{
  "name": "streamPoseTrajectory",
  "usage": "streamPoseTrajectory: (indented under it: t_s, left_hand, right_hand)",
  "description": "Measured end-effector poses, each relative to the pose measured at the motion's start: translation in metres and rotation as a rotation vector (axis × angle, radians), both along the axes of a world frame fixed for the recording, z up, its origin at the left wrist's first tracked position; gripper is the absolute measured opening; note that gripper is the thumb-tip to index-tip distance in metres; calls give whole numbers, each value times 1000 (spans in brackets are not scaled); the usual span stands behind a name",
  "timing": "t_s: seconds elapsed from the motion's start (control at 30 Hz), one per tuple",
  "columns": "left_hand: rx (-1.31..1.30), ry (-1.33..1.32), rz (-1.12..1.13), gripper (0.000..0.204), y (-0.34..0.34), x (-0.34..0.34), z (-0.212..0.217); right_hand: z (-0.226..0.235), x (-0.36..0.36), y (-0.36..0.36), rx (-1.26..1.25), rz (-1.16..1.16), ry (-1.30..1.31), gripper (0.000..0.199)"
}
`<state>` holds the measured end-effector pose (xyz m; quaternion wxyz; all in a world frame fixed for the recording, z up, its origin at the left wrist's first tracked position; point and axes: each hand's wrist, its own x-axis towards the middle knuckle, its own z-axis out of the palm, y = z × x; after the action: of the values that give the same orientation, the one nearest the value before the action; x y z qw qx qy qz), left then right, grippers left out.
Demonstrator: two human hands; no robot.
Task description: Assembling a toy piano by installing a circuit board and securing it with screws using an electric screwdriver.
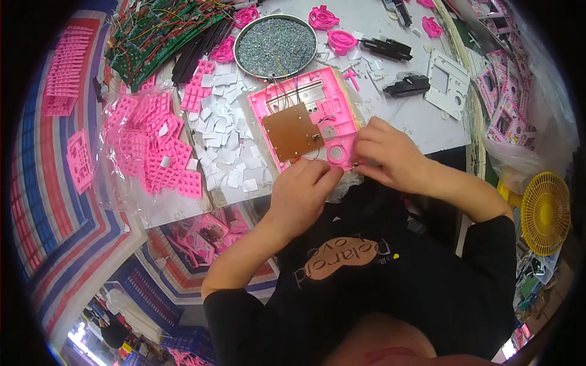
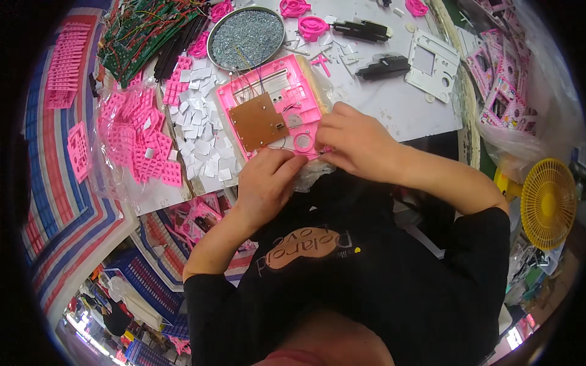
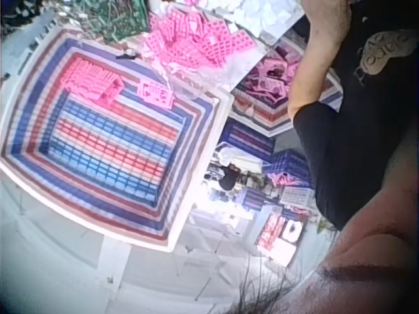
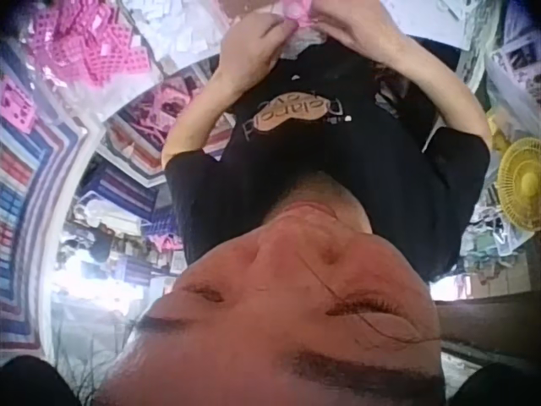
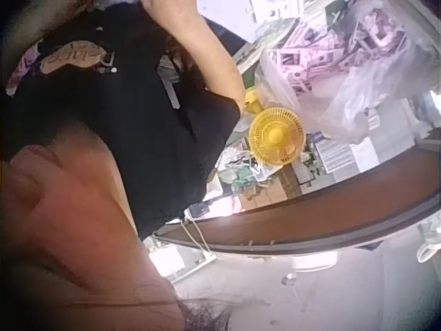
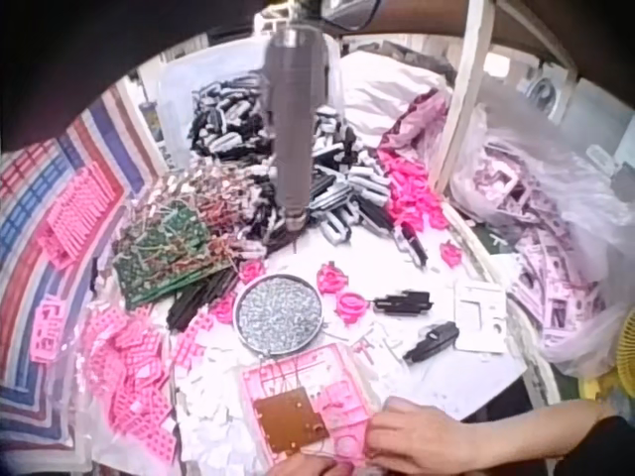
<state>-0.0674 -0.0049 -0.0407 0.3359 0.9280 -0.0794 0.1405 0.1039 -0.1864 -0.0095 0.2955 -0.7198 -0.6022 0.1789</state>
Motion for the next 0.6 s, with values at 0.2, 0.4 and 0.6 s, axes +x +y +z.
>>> streamPoseTrajectory:
  t_s: [0.2, 0.4, 0.6]
  left_hand:
    - [150, 4, -81, 48, 0, 2, 5]
    - [236, 67, -132, 51, -5, 6, 11]
    - [247, 47, -96, 51, -8, 5, 10]
  right_hand:
    - [-27, -9, -21, 152, -74, -127, 21]
    - [-3, -31, -40, -222, -25, -358, 35]
    - [34, 38, 56, -116, -201, 13, 23]
